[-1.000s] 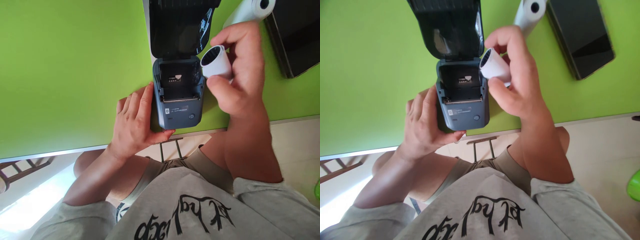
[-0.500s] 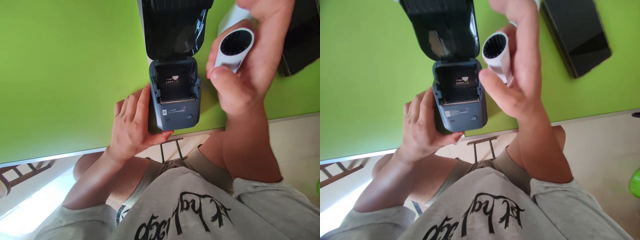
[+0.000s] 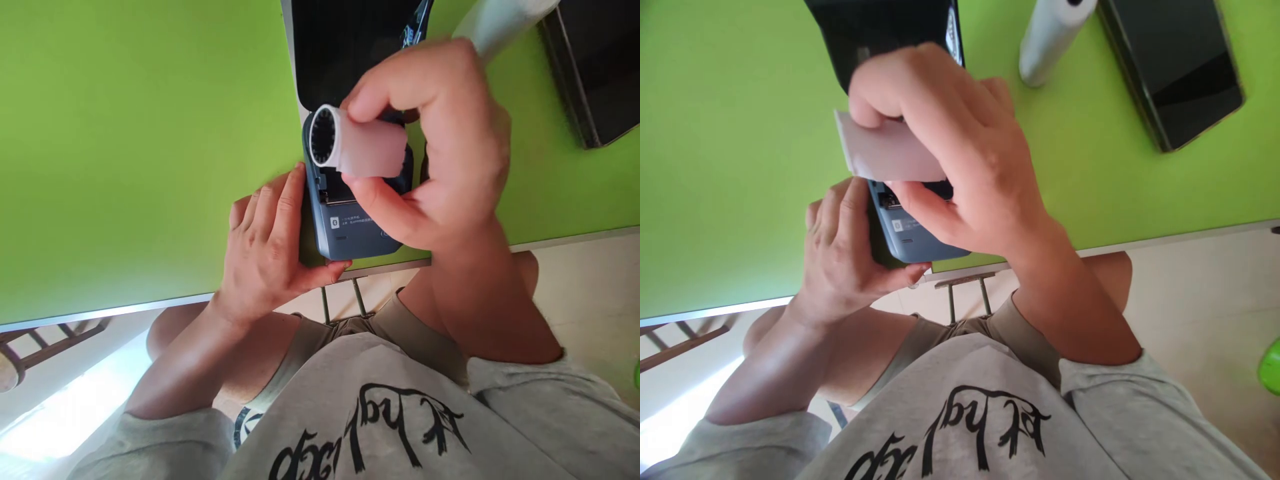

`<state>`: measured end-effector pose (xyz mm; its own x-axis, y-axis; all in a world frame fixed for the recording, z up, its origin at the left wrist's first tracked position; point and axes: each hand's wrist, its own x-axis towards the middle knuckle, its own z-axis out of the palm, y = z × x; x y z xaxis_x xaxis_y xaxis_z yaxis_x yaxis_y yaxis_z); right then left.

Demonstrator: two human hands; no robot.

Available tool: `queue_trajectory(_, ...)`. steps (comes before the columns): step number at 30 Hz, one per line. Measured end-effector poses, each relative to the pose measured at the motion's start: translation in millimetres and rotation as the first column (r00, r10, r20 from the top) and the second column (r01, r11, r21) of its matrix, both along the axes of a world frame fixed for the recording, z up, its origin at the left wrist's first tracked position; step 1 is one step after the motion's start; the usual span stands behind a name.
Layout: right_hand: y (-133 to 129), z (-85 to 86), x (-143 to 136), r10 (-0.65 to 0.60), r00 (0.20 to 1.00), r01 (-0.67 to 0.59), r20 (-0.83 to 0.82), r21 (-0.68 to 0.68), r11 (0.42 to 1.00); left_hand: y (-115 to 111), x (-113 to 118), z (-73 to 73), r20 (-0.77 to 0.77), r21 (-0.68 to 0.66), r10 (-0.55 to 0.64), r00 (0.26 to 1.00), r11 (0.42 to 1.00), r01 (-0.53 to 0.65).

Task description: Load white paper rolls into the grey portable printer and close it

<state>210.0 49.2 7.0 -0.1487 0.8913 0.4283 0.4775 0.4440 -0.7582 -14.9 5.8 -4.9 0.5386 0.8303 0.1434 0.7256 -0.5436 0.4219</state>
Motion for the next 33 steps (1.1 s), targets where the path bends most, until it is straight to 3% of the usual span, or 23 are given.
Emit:
queue_trajectory(3,2,3.6,2,0.027,0.996,-0.046,0.089,0.220,0.975,0,0,-0.2,-0.009,0.015,-0.005,1.000,1.000,0.005)
queue_trajectory(9,3,-0.7,11,0.060,0.993,-0.086,0.099,0.286,0.954,-1,0,-0.5,0.006,-0.011,-0.008,1.000,1.000,0.008)
queue_trajectory(17,0,1.4,7,0.076,0.990,-0.096,0.121,0.163,0.982,0,-1,-0.9,0.020,-0.022,-0.011,1.000,1.000,0.012)
queue_trajectory(21,1,-2.2,5,0.061,0.996,-0.071,0.058,0.198,0.978,0,-1,-1.1,0.016,-0.011,-0.012,1.000,1.000,0.012)
queue_trajectory(24,0,-2.0,4,0.074,0.997,-0.069,-0.027,0.136,0.988,0,0,-0.2,0.011,-0.025,-0.012,1.000,1.000,0.012)
queue_trajectory(28,-3,2.1,3,0.166,0.977,-0.158,-0.132,0.067,0.985,1,1,-0.4,0.032,0.037,-0.027,0.999,0.999,0.026)
queue_trajectory(33,-4,0.9,9,0.254,0.964,-0.252,-0.071,0.039,0.967,1,-1,-2.0,0.078,0.128,-0.086,0.993,0.989,0.075)
